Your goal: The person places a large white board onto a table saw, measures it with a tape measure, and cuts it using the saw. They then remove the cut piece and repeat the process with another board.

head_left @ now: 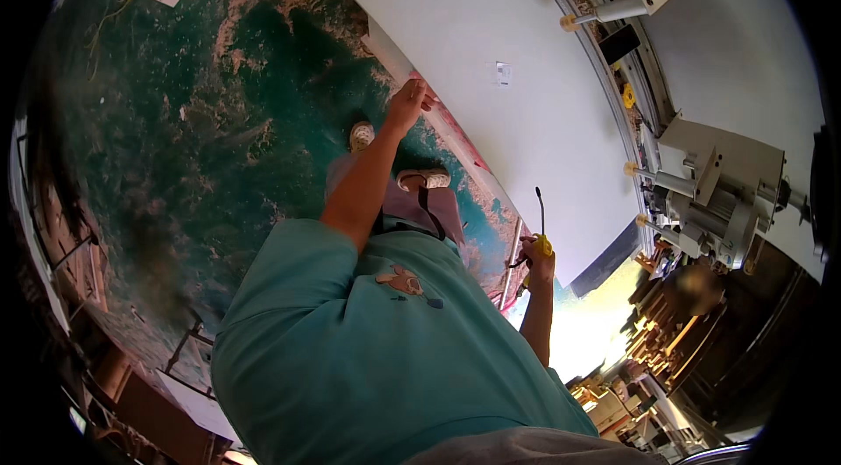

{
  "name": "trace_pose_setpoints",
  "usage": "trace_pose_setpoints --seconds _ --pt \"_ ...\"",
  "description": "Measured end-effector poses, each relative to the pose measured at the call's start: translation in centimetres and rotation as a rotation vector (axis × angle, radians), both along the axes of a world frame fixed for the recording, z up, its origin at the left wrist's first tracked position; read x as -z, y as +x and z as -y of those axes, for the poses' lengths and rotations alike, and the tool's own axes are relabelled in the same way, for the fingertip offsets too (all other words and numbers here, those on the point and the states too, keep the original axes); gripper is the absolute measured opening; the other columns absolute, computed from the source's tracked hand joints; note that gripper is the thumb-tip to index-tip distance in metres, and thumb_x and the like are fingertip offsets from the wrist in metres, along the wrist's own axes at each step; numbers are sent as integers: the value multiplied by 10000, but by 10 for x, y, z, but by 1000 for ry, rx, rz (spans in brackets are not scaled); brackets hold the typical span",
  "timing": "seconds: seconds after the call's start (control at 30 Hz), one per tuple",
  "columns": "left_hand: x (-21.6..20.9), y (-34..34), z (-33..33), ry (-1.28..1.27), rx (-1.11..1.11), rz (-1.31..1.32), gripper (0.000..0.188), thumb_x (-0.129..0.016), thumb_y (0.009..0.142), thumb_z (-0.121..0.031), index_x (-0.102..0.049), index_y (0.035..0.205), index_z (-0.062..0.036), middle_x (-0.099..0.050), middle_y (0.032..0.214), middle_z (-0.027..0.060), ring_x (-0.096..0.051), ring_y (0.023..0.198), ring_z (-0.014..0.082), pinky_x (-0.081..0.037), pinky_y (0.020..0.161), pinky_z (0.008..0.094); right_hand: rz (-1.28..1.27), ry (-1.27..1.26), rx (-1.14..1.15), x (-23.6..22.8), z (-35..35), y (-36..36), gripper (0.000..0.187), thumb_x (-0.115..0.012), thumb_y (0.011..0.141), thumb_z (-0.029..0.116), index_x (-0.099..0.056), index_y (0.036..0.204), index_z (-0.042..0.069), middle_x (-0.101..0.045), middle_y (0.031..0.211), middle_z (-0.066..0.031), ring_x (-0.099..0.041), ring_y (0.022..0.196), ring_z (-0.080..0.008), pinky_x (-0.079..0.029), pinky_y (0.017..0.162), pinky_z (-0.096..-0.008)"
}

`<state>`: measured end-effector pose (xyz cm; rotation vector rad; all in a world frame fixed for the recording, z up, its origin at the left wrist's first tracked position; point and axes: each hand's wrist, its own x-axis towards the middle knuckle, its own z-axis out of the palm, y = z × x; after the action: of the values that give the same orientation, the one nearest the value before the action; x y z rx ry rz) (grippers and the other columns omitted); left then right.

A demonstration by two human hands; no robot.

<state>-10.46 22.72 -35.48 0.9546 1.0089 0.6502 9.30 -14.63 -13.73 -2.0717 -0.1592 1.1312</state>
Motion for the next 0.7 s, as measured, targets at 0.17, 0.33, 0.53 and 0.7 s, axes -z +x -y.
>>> trace_pose_setpoints --seconds 0.17,0.33,0.53,0.7 --pt "71 -27 69 -212 -19 -523 426 -552 942 -423 -604 1100 -31 -707 979 181 -673 937 352 -514 837 460 -20 -147 105 -15 46 2 244 -659 913 226 -651 1039 18 -606 660 -15 -481 510 -73 -299 479 -211" --pt "101 -26 92 -269 -114 -508 350 -580 900 -373 -645 1059 -68 -715 1004 161 -667 979 359 -508 869 446 99 -265 -49 -28 33 42 244 -622 952 207 -614 1140 52 -670 751 -22 -644 671 -101 -354 507 -197" --pt "129 -11 53 -231 -367 -352 341 -589 899 -359 -655 1091 -85 -721 1003 144 -683 957 337 -519 850 420 137 -295 -437 -24 -61 62 432 -667 937 208 -558 1323 51 -707 971 -32 -624 811 -71 -437 589 -198" --pt "89 9 -14 25 -409 -320 297 -605 914 -320 -662 1081 -80 -716 1000 117 -688 939 287 -524 826 388 700 -114 -804 2 -145 47 435 -636 917 138 -546 1333 49 -681 1062 -70 -651 935 -149 -506 722 -274"
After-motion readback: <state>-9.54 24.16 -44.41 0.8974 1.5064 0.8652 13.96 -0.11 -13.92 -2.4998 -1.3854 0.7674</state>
